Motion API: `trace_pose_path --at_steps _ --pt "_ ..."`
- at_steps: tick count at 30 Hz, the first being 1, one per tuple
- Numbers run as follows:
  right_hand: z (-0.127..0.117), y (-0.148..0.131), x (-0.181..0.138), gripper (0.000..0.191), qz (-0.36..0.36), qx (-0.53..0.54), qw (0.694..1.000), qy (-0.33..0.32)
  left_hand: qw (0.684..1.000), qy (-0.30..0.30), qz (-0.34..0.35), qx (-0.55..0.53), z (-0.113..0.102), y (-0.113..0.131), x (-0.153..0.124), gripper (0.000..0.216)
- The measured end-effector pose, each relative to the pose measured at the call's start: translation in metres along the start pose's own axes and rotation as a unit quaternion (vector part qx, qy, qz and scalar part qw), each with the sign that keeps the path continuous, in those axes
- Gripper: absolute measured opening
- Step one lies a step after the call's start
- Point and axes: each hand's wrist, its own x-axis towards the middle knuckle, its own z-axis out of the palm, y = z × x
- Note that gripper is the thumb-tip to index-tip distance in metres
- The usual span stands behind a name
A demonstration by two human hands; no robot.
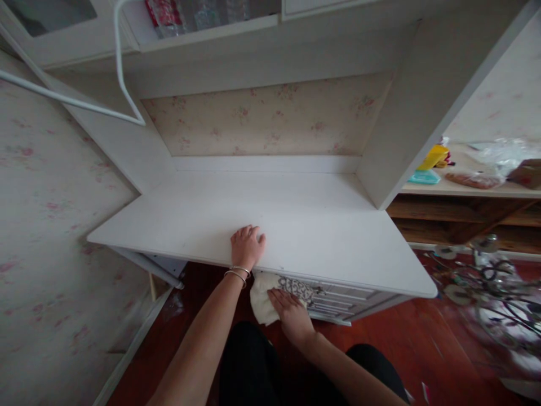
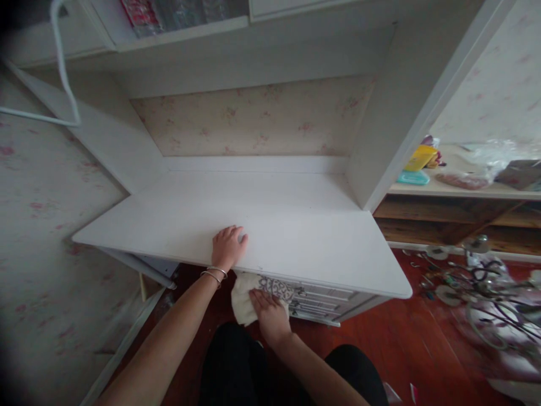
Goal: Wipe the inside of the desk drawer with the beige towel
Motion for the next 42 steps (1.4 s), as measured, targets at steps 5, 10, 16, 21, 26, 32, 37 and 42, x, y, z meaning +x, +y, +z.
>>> trace_pose_path --at_steps 5,10,16,21,26,32,37,42 --pt "-0.050 -0.044 -0.010 0.084 -0.052 0.109 0.991 0.058 1.000 0.005 0.004 -0.002 0.000 -0.002 -0.001 0.034" --pt "-0.122 -0.047 -0.042 0.057 0.052 0.356 0.922 0.142 1.000 0.017 0.010 -0.002 0.001 -0.003 -0.001 0.034" --pt "-0.209 -0.030 -0.050 0.041 0.074 0.321 0.897 0.294 0.999 0.022 0.018 -0.014 0.000 -0.004 -0.003 0.033" --pt "-0.230 -0.008 -0.008 0.061 -0.057 0.025 0.916 0.396 1.000 0.018 0.008 -0.024 0.001 -0.005 -0.003 0.032" --pt "-0.191 0.025 0.049 0.056 0.059 -0.159 0.977 0.129 1.000 0.019 0.012 -0.022 -0.004 -0.004 -0.003 0.032" --pt "-0.179 0.053 0.052 0.063 0.064 -0.137 0.985 0.077 1.000 0.010 0.010 -0.020 -0.006 -0.004 -0.003 0.033" --pt "-0.210 0.109 0.002 0.050 0.147 -0.144 0.952 0.228 1.000 0.005 0.006 -0.016 -0.004 -0.004 -0.002 0.035" --pt "-0.223 0.205 -0.066 0.053 0.436 -0.056 0.865 0.243 1.000 0.001 0.007 -0.009 -0.005 -0.002 -0.002 0.035"
